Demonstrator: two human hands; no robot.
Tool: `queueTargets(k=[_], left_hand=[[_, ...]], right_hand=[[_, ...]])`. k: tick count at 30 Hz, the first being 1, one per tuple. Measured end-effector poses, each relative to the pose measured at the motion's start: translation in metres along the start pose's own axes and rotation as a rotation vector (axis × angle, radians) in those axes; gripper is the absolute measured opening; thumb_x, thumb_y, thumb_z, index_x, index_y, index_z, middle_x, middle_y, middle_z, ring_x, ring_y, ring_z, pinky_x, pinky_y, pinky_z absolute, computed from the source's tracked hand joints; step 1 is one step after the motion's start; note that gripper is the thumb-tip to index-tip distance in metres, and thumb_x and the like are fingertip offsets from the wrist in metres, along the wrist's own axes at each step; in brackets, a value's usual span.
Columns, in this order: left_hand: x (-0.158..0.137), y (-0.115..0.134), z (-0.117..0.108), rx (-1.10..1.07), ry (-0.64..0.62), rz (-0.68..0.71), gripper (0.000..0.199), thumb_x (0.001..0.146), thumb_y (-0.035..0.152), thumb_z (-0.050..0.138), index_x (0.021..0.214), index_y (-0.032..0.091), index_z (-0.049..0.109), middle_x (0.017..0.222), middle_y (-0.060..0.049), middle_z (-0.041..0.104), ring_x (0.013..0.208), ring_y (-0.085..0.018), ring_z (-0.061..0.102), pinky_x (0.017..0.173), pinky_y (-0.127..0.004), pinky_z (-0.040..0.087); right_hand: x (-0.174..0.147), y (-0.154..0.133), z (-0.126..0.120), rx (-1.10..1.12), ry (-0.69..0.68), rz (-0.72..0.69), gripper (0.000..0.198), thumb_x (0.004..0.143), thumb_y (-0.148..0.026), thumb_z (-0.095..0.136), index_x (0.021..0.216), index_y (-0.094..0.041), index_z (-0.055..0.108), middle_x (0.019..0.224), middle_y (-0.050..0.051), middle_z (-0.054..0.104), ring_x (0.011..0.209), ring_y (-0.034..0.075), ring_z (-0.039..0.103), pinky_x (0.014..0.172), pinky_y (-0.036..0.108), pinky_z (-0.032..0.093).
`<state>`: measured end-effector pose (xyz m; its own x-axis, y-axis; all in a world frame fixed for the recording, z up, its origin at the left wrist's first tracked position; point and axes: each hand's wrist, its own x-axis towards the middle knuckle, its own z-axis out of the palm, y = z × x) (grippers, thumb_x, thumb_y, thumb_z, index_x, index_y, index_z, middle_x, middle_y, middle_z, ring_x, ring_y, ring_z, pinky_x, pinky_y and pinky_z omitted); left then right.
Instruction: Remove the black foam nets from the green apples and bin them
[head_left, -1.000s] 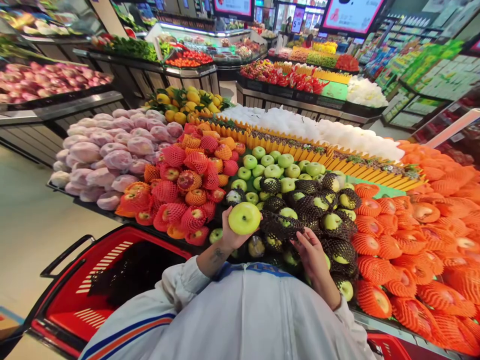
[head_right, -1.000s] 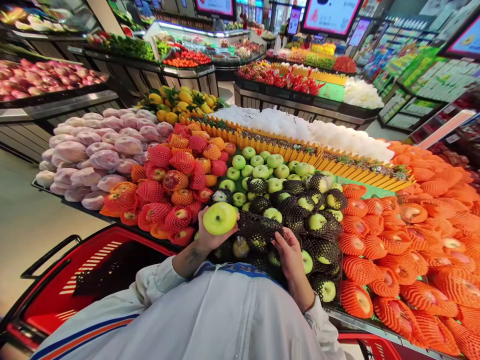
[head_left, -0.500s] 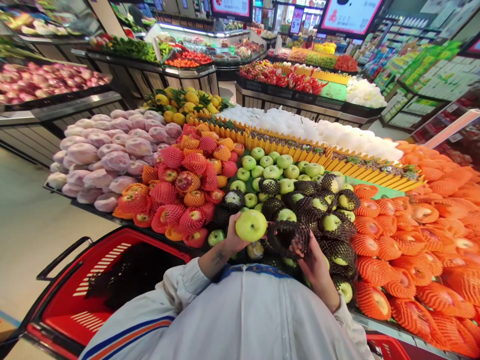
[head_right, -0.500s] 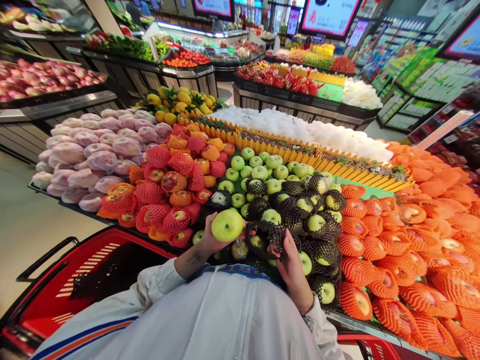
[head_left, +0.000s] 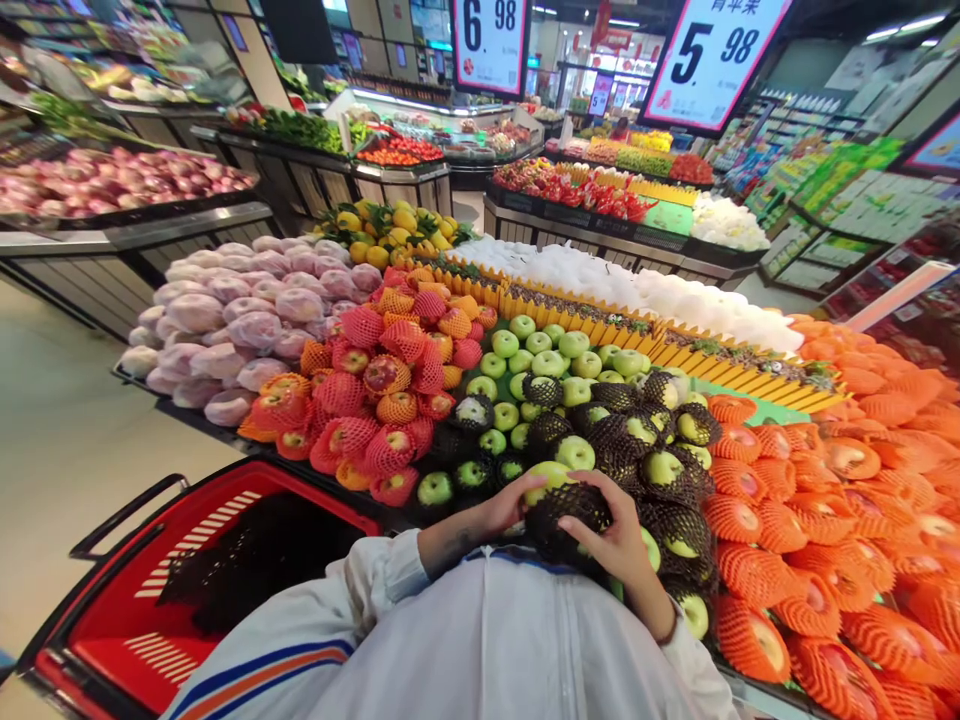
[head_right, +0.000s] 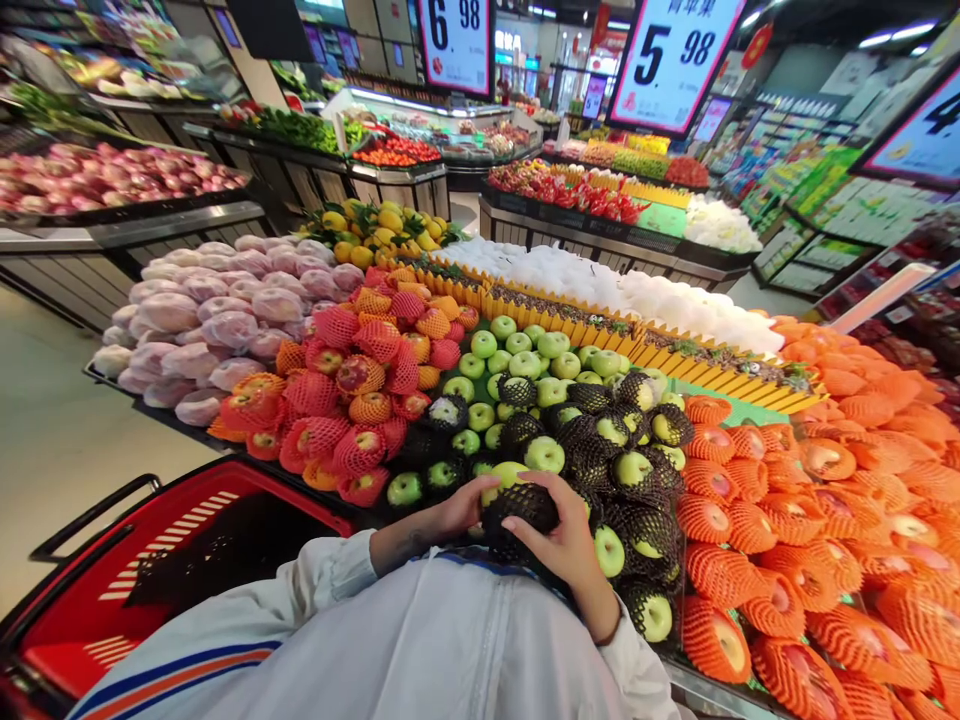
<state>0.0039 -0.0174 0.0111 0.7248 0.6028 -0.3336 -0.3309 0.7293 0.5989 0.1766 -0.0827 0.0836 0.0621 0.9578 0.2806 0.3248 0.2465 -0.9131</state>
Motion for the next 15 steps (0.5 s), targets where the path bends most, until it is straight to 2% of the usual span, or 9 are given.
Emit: queueTargets(k=[2, 4, 7, 9, 11, 15], left_hand=[[-0.006, 0.001, -0.001, 0.060, -0.056, -0.019, 0.057, 0.078, 0.057, 0.073, 0.116, 0.015, 0.068, 0.110, -0.011, 0.073, 0.107, -0.029, 0.067, 0.092, -0.037, 0.051], [-0.012, 0.005, 0.000, 0.141, -0.173, 0.014, 0.076, 0.067, 0.061, 0.082, 0.126, 0.018, 0.061, 0.118, -0.011, 0.070, 0.113, -0.031, 0.064, 0.094, -0.039, 0.050], [-0.021, 0.014, 0.005, 0.320, -0.344, 0.053, 0.096, 0.054, 0.043, 0.095, 0.135, 0.022, 0.049, 0.125, -0.009, 0.064, 0.119, -0.030, 0.060, 0.099, -0.039, 0.047], [-0.023, 0.016, 0.008, 0.406, -0.380, 0.038, 0.096, 0.052, 0.031, 0.096, 0.135, 0.024, 0.048, 0.126, -0.008, 0.062, 0.118, -0.028, 0.060, 0.100, -0.040, 0.046], [-0.023, 0.013, 0.007, 0.420, -0.378, 0.011, 0.089, 0.056, 0.029, 0.093, 0.133, 0.023, 0.050, 0.124, -0.008, 0.064, 0.114, -0.027, 0.062, 0.099, -0.041, 0.047], [-0.018, -0.002, -0.006, 0.246, -0.273, 0.008, 0.067, 0.065, 0.040, 0.082, 0.124, 0.015, 0.060, 0.109, -0.012, 0.072, 0.107, -0.031, 0.066, 0.097, -0.044, 0.048]], right_hand=[[-0.002, 0.005, -0.003, -0.036, 0.021, -0.033, 0.046, 0.069, -0.032, 0.087, 0.113, -0.029, 0.073, 0.108, 0.006, 0.071, 0.100, 0.030, 0.063, 0.095, 0.042, 0.048], [-0.004, 0.010, -0.004, -0.041, 0.006, -0.047, 0.051, 0.072, -0.032, 0.085, 0.121, -0.029, 0.070, 0.113, 0.006, 0.069, 0.104, 0.029, 0.061, 0.097, 0.041, 0.045], [-0.008, 0.014, -0.005, 0.051, -0.018, -0.024, 0.057, 0.075, -0.039, 0.081, 0.129, -0.029, 0.066, 0.123, 0.007, 0.064, 0.112, 0.031, 0.056, 0.102, 0.041, 0.041], [-0.009, 0.015, -0.005, 0.160, -0.020, 0.020, 0.059, 0.077, -0.048, 0.077, 0.130, -0.027, 0.065, 0.126, 0.007, 0.061, 0.113, 0.031, 0.053, 0.104, 0.042, 0.039], [-0.009, 0.015, -0.005, 0.248, -0.017, 0.071, 0.058, 0.078, -0.054, 0.074, 0.128, -0.026, 0.066, 0.124, 0.007, 0.061, 0.113, 0.031, 0.051, 0.106, 0.042, 0.038], [-0.010, 0.020, 0.002, 0.356, -0.003, 0.154, 0.044, 0.078, -0.044, 0.071, 0.118, -0.027, 0.069, 0.120, 0.006, 0.061, 0.119, 0.031, 0.049, 0.107, 0.039, 0.038]])
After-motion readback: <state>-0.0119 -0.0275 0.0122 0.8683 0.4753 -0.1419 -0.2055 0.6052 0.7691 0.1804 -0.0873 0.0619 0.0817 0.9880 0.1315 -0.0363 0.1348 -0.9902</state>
